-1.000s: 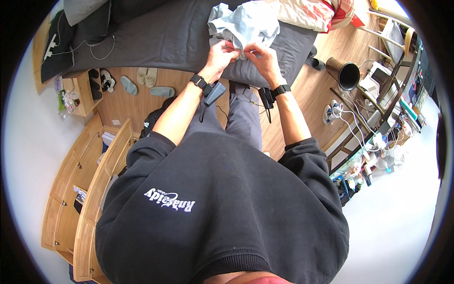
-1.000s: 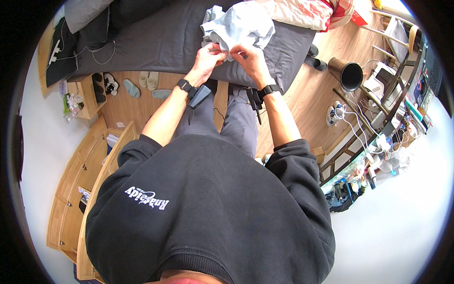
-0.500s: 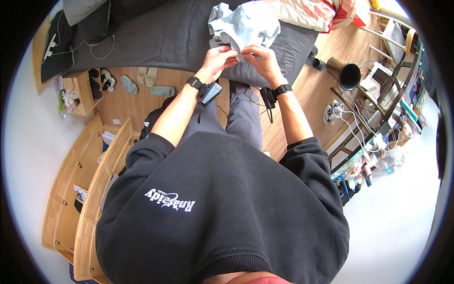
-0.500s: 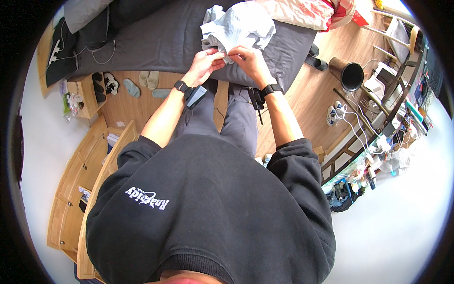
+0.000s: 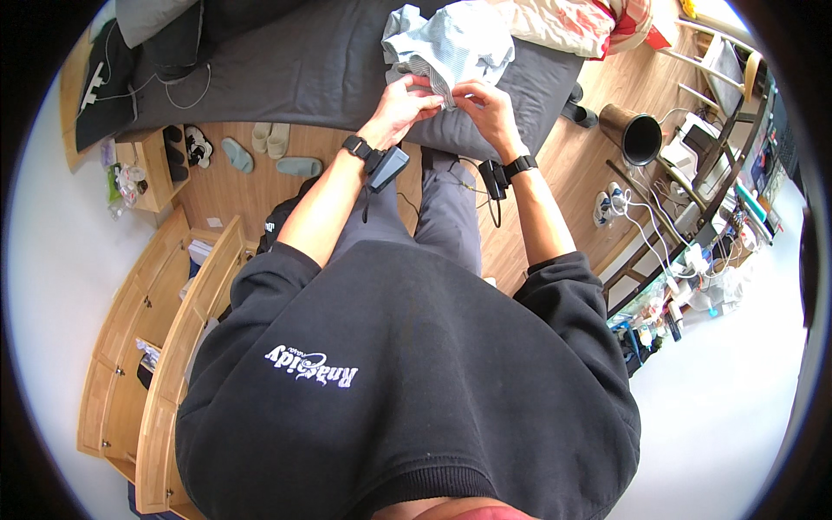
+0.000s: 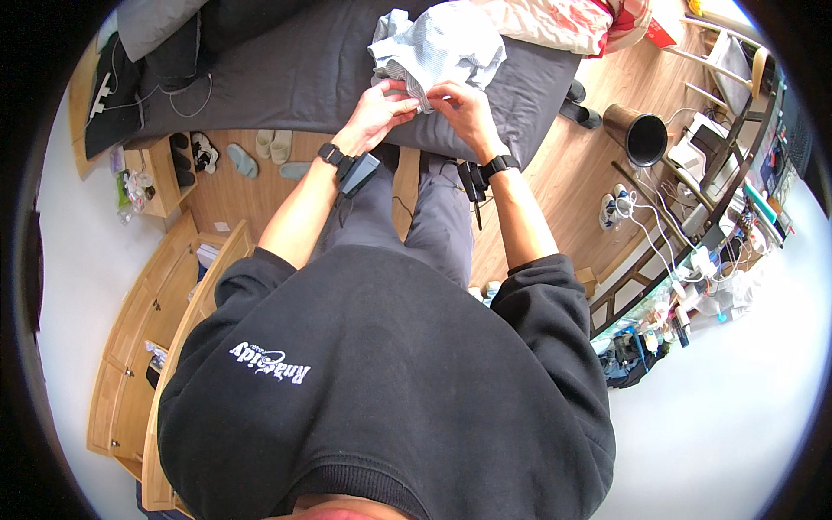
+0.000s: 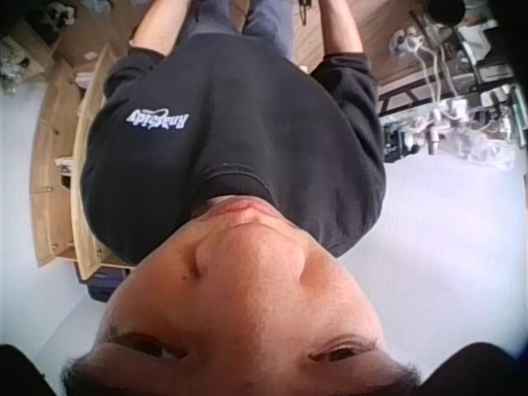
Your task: The person lays a light-colored button-up shirt on a bed and fastens several buttons from the bottom toward the collar. They handle the shirt by hand, aligning buttonholes and pressing buttons through them, then smooth the fabric after each fastening.
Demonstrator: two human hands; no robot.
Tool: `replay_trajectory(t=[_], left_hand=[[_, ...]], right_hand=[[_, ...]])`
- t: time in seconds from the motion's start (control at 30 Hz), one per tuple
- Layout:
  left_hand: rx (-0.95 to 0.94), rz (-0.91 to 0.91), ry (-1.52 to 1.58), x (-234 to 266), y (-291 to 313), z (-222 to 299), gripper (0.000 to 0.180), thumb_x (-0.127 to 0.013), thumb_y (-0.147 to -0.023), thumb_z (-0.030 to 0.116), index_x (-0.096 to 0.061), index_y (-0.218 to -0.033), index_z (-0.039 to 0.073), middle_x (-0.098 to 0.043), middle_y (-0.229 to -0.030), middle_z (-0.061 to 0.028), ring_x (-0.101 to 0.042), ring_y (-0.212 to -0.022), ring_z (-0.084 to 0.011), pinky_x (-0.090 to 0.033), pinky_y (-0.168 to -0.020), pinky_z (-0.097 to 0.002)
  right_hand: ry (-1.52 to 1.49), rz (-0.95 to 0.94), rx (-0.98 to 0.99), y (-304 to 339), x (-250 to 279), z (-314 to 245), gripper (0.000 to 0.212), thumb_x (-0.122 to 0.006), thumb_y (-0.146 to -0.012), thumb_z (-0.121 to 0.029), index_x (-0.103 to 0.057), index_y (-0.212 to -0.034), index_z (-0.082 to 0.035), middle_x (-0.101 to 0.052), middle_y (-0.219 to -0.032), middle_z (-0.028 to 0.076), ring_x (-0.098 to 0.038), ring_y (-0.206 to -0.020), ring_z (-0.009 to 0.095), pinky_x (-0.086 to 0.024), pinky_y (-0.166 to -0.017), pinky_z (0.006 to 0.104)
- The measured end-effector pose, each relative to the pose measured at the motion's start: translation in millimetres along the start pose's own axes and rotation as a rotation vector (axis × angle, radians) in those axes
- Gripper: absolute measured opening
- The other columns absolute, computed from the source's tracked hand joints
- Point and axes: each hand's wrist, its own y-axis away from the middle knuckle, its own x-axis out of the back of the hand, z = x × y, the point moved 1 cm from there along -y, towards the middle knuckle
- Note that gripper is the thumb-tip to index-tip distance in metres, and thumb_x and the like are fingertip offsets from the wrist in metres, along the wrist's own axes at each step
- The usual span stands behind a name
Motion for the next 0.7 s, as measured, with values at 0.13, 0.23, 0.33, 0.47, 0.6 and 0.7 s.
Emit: replay_trajectory(t=[0.13,0.23,0.33,0.47,0.6,0.7], left_hand=[[0.009,0.007,-0.047,2.7,-5.6,-2.4,0.031,-0.072,-0.093,0.0,-0.058,-0.121,0.004,-0.071,-0.102,-0.008,-0.07,-0.092,-0.0166,-0.058,-0.081,-0.0305],[0.041,-0.013,-0.045,4.7,-9.4,-5.9,0.028,-0.07,-0.092,-0.002,-0.059,-0.117,0.005,-0.07,-0.102,-0.0081,-0.069,-0.09,-0.0168,-0.058,-0.081,-0.0314],[0.076,0.016,0.03,6.3,-11.4,-11.9,0.023,-0.067,-0.092,-0.004,-0.059,-0.111,0.006,-0.069,-0.101,-0.0082,-0.068,-0.088,-0.018,-0.057,-0.081,-0.0332],[0.117,0.066,0.198,10.2,-11.3,-21.7,0.019,-0.064,-0.092,-0.005,-0.057,-0.103,0.008,-0.067,-0.098,-0.0075,-0.067,-0.086,-0.0196,-0.056,-0.081,-0.035],[0.132,0.084,0.24,13.0,-9.5,-24.9,0.018,-0.065,-0.092,-0.004,-0.055,-0.099,0.01,-0.066,-0.093,-0.0057,-0.066,-0.084,-0.0192,-0.055,-0.078,-0.0345],[0.091,0.137,0.098,9.8,-5.5,-22.9,0.015,-0.066,-0.094,0.001,-0.058,-0.103,0.01,-0.069,-0.097,-0.0066,-0.067,-0.088,-0.0178,-0.053,-0.079,-0.0311]], right_hand=[[-0.106,0.002,-0.046,3.1,-3.1,6.9,0.018,-0.072,-0.089,0.005,-0.073,-0.106,-0.001,-0.072,-0.106,0.003,-0.067,-0.094,0.012,-0.055,-0.083,0.0266],[-0.14,-0.011,-0.017,4.1,-6.4,4.4,0.019,-0.074,-0.088,0.0,-0.075,-0.106,-0.004,-0.073,-0.104,0.004,-0.068,-0.09,0.014,-0.054,-0.079,0.0272],[0.017,-0.027,0.059,1.2,-5.6,-4.1,0.02,-0.075,-0.088,-0.003,-0.075,-0.108,-0.005,-0.072,-0.105,0.005,-0.068,-0.088,0.016,-0.054,-0.078,0.0283],[0.168,-0.083,0.129,-0.8,-2.6,-15.7,0.019,-0.074,-0.09,-0.008,-0.075,-0.109,-0.006,-0.072,-0.105,0.007,-0.07,-0.087,0.021,-0.055,-0.078,0.0308],[0.233,-0.119,0.14,-7.6,-4.3,-16.9,0.018,-0.073,-0.09,-0.011,-0.075,-0.108,-0.007,-0.072,-0.104,0.009,-0.071,-0.085,0.026,-0.056,-0.077,0.0334],[0.251,-0.098,0.154,-5.7,-6.3,-13.9,0.017,-0.074,-0.09,-0.011,-0.075,-0.107,-0.007,-0.072,-0.105,0.009,-0.072,-0.084,0.027,-0.057,-0.076,0.0344]])
